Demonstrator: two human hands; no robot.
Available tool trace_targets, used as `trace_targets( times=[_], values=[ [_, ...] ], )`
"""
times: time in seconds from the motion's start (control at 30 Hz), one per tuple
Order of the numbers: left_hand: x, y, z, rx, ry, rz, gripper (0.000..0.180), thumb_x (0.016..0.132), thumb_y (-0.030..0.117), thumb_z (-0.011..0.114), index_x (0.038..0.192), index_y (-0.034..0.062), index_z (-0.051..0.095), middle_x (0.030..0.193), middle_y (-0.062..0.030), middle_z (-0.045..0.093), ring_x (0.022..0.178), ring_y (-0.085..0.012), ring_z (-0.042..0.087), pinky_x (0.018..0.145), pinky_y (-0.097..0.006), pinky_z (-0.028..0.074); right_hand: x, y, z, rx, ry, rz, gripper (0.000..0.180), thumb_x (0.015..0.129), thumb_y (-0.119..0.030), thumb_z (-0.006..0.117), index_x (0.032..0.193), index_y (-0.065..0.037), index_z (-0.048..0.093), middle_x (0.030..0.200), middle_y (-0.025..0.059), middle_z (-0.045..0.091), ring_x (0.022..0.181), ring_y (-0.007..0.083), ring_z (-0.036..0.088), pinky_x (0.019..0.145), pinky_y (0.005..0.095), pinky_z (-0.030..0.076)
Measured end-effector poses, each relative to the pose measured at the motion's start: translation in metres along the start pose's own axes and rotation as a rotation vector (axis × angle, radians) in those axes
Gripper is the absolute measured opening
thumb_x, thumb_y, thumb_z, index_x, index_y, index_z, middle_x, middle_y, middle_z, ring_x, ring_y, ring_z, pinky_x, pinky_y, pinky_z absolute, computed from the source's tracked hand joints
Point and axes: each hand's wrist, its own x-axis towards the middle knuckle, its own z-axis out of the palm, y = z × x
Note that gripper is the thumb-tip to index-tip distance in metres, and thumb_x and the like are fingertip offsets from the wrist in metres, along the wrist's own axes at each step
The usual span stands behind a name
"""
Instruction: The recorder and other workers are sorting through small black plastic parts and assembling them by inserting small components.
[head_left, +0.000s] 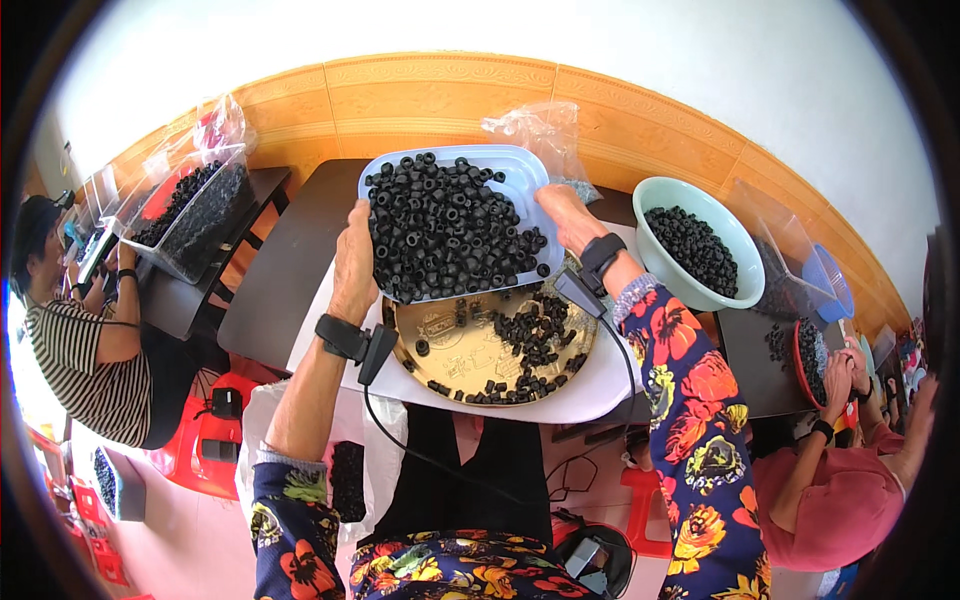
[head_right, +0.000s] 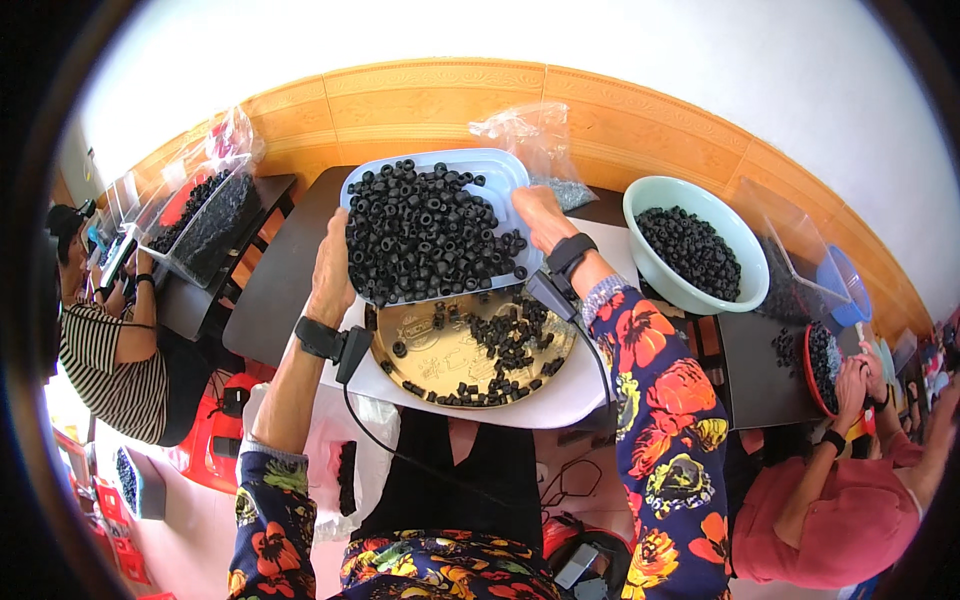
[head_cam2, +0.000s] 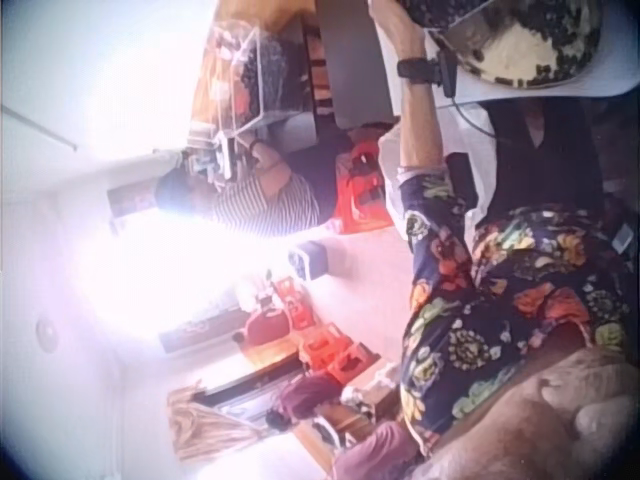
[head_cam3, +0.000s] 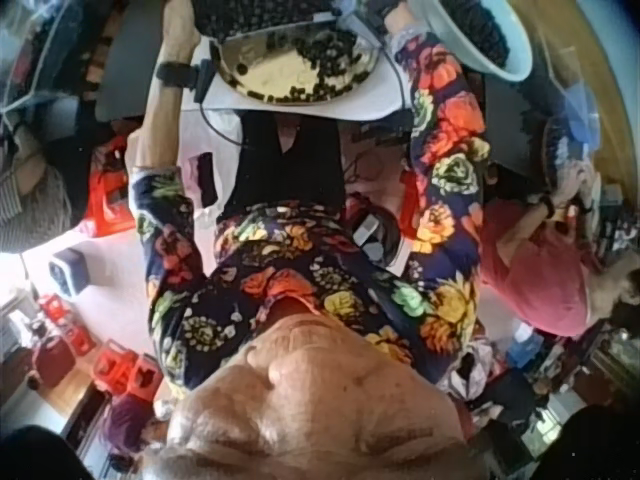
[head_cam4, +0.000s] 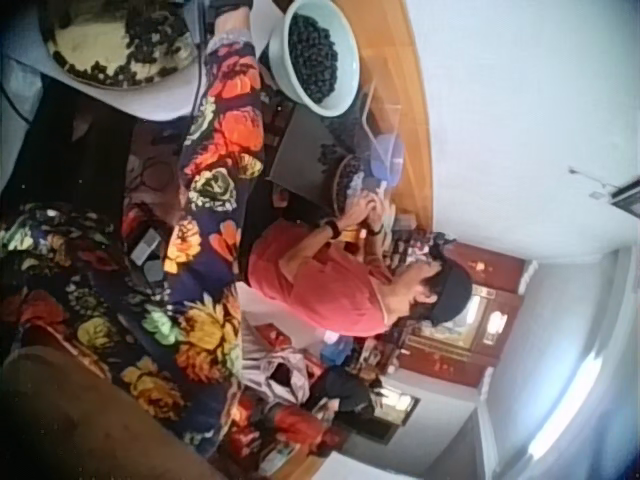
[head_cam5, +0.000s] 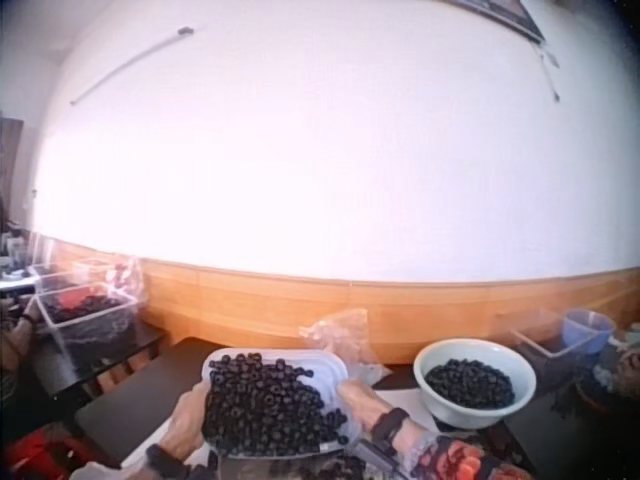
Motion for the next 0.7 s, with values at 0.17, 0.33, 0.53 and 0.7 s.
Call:
trace_targets(
  times=[0.17, 0.33, 0.53, 0.7],
  values=[
    [-0.005, -0.003, -0.008, -0.214, 0.188, -0.033, 0.056, 0.096, 0.049, 0.034, 0.12, 0.0025, 0.055, 0.113, -0.009, 0.063, 0.099, -0.0196, 0.061, 0.085, -0.033, 0.05, 0.025, -0.001, 0.039, 0.055, -0.064, -0.022, 0.031, 0.082, -0.014, 0.049, 0.101, 0.009, 0.056, 0.106, 0.0179, 0.058, 0.1, 0.0233, 0.054, 0.081, 0.038, 0.043],
    [-0.006, -0.013, 0.001, -0.31, 0.192, 0.013, 0.056, 0.096, 0.047, 0.037, 0.124, 0.0011, 0.051, 0.117, -0.0106, 0.06, 0.104, -0.0213, 0.06, 0.088, -0.035, 0.05, 0.05, 0.002, 0.053, 0.061, 0.067, -0.095, 0.035, 0.083, -0.015, 0.048, 0.102, 0.011, 0.059, 0.104, 0.0221, 0.062, 0.097, 0.0261, 0.058, 0.079, 0.038, 0.045],
    [-0.009, -0.02, -0.008, -0.266, 0.219, 0.014, 0.053, 0.096, 0.044, 0.044, 0.124, 0.0001, 0.051, 0.119, -0.0109, 0.059, 0.102, -0.0209, 0.06, 0.087, -0.033, 0.05, 0.041, 0.006, 0.068, 0.1, 0.02, -0.086, 0.025, 0.082, -0.012, 0.046, 0.094, 0.004, 0.061, 0.095, 0.0124, 0.061, 0.086, 0.0202, 0.054, 0.073, 0.0372, 0.043],
    [-0.005, -0.032, -0.025, -0.125, 0.148, 0.187, 0.06, 0.093, 0.047, 0.05, 0.13, 0.0002, 0.046, 0.121, -0.0092, 0.057, 0.107, -0.0197, 0.057, 0.093, -0.033, 0.047, 0.023, -0.008, 0.076, 0.19, -0.082, -0.259, 0.02, 0.079, -0.012, 0.049, 0.089, 0.001, 0.061, 0.085, 0.0095, 0.058, 0.077, 0.0188, 0.05, 0.068, 0.037, 0.04]
  ],
)
